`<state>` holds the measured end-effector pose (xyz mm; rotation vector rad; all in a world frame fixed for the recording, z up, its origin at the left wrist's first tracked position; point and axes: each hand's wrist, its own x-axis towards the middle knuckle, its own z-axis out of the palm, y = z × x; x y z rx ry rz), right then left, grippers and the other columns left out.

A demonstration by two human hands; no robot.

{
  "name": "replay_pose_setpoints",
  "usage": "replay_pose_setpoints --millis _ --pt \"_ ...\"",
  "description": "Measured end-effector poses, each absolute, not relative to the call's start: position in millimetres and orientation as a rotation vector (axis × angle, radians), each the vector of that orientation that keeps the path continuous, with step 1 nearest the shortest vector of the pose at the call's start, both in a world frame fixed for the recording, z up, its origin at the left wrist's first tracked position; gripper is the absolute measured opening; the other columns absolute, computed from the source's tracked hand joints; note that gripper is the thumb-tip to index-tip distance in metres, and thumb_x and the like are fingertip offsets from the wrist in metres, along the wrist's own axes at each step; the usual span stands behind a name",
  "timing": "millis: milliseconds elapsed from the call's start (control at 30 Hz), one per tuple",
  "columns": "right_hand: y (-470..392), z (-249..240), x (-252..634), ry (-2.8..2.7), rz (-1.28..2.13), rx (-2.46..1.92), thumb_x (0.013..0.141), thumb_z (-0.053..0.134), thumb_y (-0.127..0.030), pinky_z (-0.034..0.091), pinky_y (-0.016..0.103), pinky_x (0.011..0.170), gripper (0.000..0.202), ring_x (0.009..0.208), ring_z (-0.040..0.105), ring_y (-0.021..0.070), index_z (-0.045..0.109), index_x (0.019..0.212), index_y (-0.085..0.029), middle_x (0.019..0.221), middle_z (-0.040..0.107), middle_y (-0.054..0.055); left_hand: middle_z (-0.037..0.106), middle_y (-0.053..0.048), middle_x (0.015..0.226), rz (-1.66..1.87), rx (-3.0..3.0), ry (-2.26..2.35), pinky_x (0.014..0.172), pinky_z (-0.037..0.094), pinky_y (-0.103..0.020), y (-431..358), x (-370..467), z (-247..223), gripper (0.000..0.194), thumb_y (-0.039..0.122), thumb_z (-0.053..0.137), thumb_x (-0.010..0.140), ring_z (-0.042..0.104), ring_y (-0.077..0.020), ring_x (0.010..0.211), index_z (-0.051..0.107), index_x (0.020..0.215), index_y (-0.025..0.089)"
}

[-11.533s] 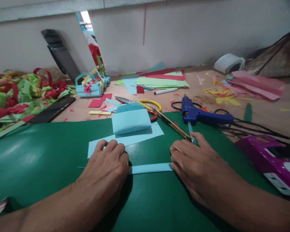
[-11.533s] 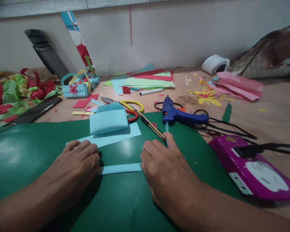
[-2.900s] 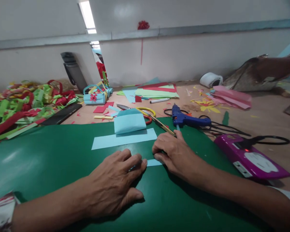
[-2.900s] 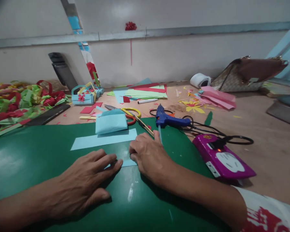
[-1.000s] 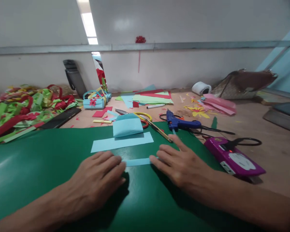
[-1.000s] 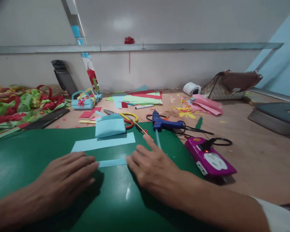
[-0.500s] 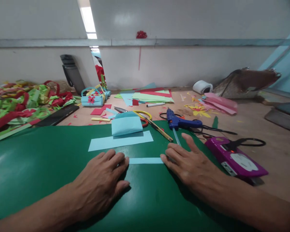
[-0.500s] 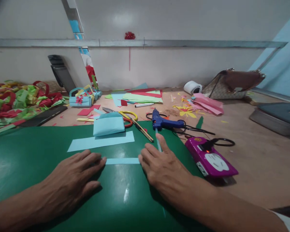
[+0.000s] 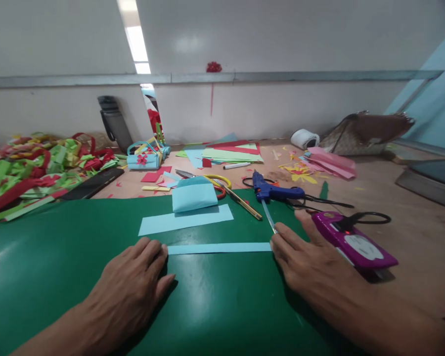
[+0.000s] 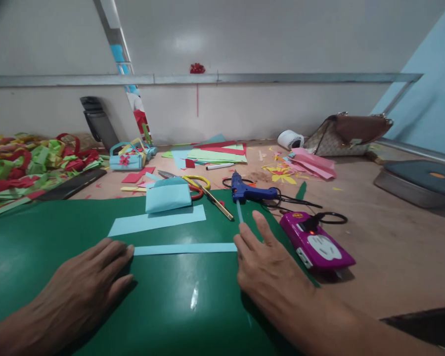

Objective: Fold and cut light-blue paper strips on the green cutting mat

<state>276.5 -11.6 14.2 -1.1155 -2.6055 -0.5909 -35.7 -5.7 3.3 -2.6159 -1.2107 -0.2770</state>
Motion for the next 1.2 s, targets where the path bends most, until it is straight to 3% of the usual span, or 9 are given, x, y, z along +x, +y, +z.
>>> replay_pose_setpoints --millis 100,233,367,467,667,933,1200 --pt "-14.1 28.5 262.5 -2.635 -0.948 -1.074 0.066 0.040 0.003 0.028 0.059 0.098 0.034 0.087 0.051 0.0322 0.067 0.061 -0.019 0.072 0.061 0.014 0.059 -0.009 0.081 -0.229 -2.608 -1.259 0.063 0.046 -0.037 -7.6 -34.9 4.4 0.021 0.028 0.046 0.088 0.052 -0.0233 0.075 0.061 0.086 0.014" --pt "-10.9 35.9 237.6 -2.592 -1.219 -1.091 0.072 0.043 -0.005 0.024 0.061 0.099 0.029 0.090 0.053 0.0349 0.071 0.078 -0.011 0.079 0.065 0.016 0.059 -0.009 0.077 -0.245 -2.579 -1.222 0.063 0.046 -0.039 1.6 -34.3 10.9 0.026 0.032 0.044 0.089 0.053 -0.0239 0.073 0.062 0.081 0.015" --pt "-0.1 23.1 214.7 -2.626 -1.155 -0.909 0.070 0.051 -0.010 0.021 0.060 0.100 0.020 0.082 0.058 0.0318 0.070 0.073 -0.013 0.072 0.068 0.012 0.062 -0.011 0.085 -0.234 -2.505 -1.195 0.067 0.047 -0.038 31.2 -28.9 18.9 0.027 0.027 0.039 0.092 0.054 -0.0237 0.078 0.062 0.087 0.014" --pt "8.8 11.1 207.6 -2.742 -1.086 -0.862 0.067 0.057 -0.015 0.021 0.062 0.098 0.011 0.074 0.058 0.0298 0.068 0.069 -0.013 0.065 0.066 0.011 0.062 -0.013 0.100 0.027 -2.543 -1.240 0.066 0.049 -0.036 54.3 -18.1 23.6 0.021 0.022 0.045 0.089 0.056 -0.0256 0.088 0.060 0.100 0.013" --pt "20.9 -2.1 212.6 -2.782 -1.025 -0.765 0.071 0.056 -0.011 0.014 0.063 0.099 0.009 0.069 0.059 0.0263 0.065 0.072 -0.011 0.068 0.067 0.011 0.065 -0.010 0.094 0.372 -2.637 -1.414 0.061 0.049 -0.029 68.7 -1.8 36.6 0.022 0.010 0.046 0.085 0.059 -0.0253 0.091 0.066 0.091 0.016" --pt "23.6 0.8 211.5 -2.752 -1.012 -0.784 0.076 0.051 -0.010 0.022 0.057 0.096 0.015 0.066 0.055 0.0229 0.066 0.075 -0.012 0.065 0.063 0.009 0.064 -0.011 0.088 0.356 -2.613 -1.257 0.056 0.047 -0.031 65.7 -4.1 30.8 0.018 0.006 0.047 0.080 0.058 -0.0270 0.083 0.063 0.087 0.013" --pt "28.2 6.3 209.6 -2.725 -1.041 -0.854 0.074 0.051 -0.007 0.029 0.051 0.088 0.015 0.061 0.052 0.0214 0.065 0.073 -0.012 0.062 0.061 0.008 0.063 -0.009 0.084 0.230 -2.592 -1.122 0.062 0.046 -0.034 65.2 -3.3 30.8 0.013 0.006 0.047 0.081 0.058 -0.0244 0.076 0.057 0.084 0.014"
